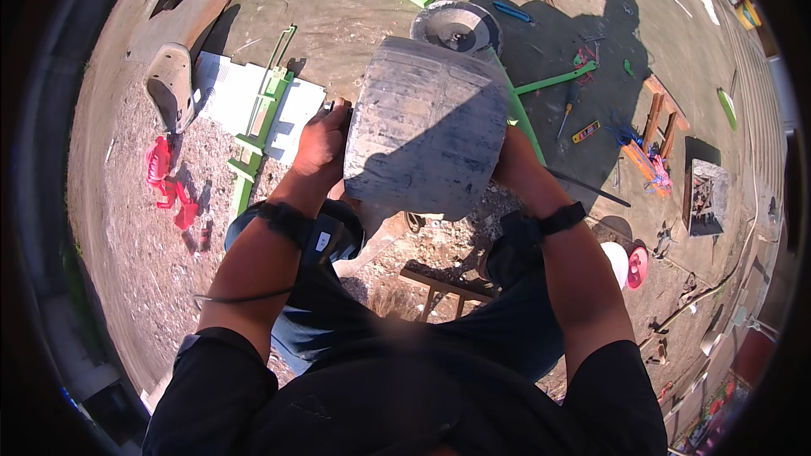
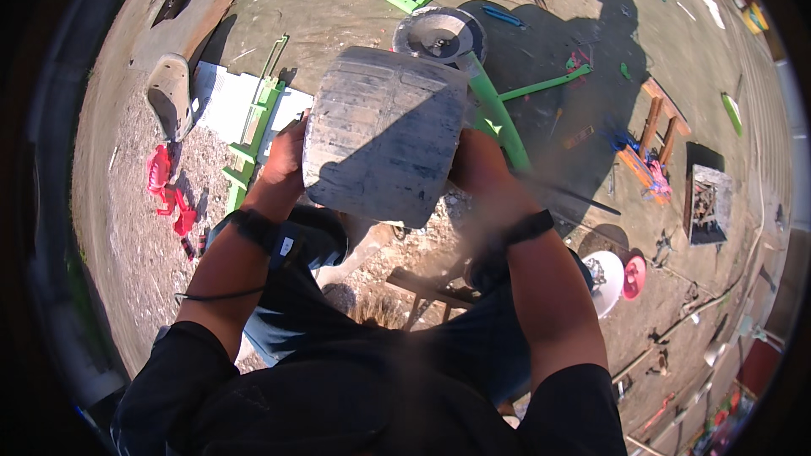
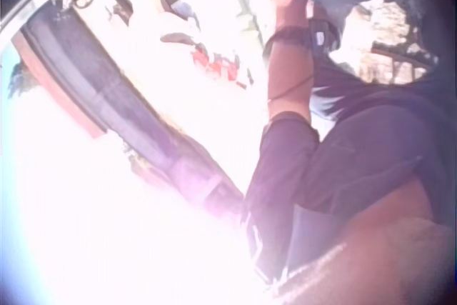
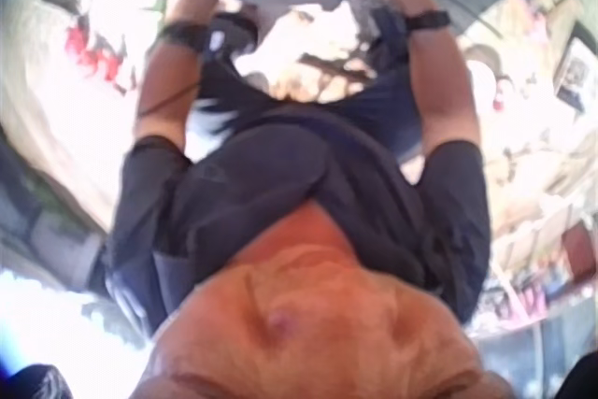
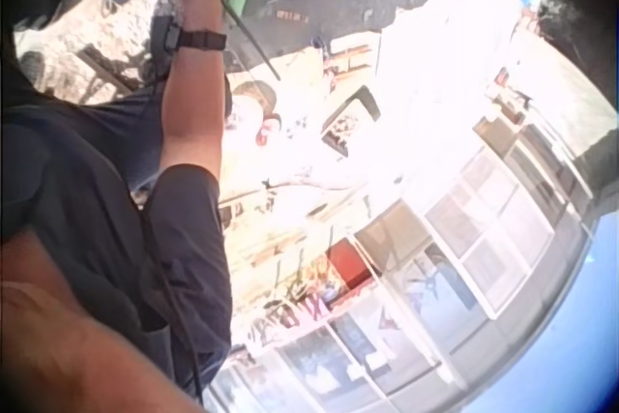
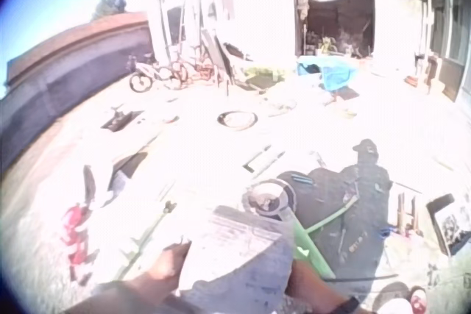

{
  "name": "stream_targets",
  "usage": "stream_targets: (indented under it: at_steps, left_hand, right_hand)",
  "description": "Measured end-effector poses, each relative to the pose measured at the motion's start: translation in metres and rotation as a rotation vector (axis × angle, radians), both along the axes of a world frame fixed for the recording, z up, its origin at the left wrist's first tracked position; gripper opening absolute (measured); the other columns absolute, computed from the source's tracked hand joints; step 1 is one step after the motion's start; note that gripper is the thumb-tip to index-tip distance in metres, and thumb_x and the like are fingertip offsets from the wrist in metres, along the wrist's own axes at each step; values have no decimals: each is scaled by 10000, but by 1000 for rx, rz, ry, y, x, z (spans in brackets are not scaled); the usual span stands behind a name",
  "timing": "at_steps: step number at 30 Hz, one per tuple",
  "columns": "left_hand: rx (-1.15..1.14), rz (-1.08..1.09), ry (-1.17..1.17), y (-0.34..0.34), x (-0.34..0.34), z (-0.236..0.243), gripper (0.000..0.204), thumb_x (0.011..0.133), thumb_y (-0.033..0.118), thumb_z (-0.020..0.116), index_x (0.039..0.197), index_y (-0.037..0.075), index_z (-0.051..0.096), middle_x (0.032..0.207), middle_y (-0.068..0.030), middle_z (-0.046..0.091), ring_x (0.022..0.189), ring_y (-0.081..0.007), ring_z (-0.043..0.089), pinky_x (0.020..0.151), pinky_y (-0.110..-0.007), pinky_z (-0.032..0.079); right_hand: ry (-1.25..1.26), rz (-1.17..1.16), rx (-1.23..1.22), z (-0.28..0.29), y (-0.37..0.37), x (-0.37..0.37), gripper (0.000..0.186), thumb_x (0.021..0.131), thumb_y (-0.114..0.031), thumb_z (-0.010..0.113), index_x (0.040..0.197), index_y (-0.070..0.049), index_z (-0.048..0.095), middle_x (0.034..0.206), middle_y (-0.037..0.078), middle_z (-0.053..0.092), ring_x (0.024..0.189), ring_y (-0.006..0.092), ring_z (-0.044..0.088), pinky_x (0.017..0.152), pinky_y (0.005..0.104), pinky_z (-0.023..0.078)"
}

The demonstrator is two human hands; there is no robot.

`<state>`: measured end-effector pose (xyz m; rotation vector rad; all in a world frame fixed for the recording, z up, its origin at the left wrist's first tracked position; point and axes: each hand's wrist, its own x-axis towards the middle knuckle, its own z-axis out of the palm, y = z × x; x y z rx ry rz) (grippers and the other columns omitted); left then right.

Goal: The person works on a bicycle wheel and frame in an outdoor area. They handle a metal rod and a green bicycle wheel, using a wrench to tighten or adjust components on the wheel hub.

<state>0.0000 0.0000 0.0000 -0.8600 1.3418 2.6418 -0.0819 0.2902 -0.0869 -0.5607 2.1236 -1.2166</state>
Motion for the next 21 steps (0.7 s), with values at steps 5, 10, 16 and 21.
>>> stream_targets:
  at_steps: [5,10,16,21]
  left_hand:
    - [-121,94,-74,4,-2,10,385,1055,266,401,1052,-81,569,970,-177,649,837,-267,638,794,-366,521]
    - [-100,197,-63,-7,-4,1,364,1048,261,429,1056,-86,539,954,-189,635,821,-294,651,768,-403,555]
    - [-81,242,-23,-19,-10,-13,323,1035,239,458,1093,-76,499,975,-221,642,824,-327,684,769,-429,594]
    - [-73,291,16,-23,-13,-20,300,1029,229,464,1088,-63,500,956,-219,649,794,-319,686,726,-419,602]
  right_hand:
    - [-3,-32,-87,-21,-1,-7,311,960,-147,570,1239,-9,569,1194,123,630,1091,258,592,957,374,472]
    - [399,77,187,66,-13,5,328,927,-119,600,1204,55,572,1168,129,642,1073,255,609,937,356,478]
    - [-89,-410,-393,64,-4,-6,316,953,-229,530,1126,7,649,1062,124,695,973,238,663,875,342,498]
    - [-615,-540,-642,84,-7,3,413,1003,-329,437,1205,-16,615,1130,99,674,1023,211,641,917,345,485]
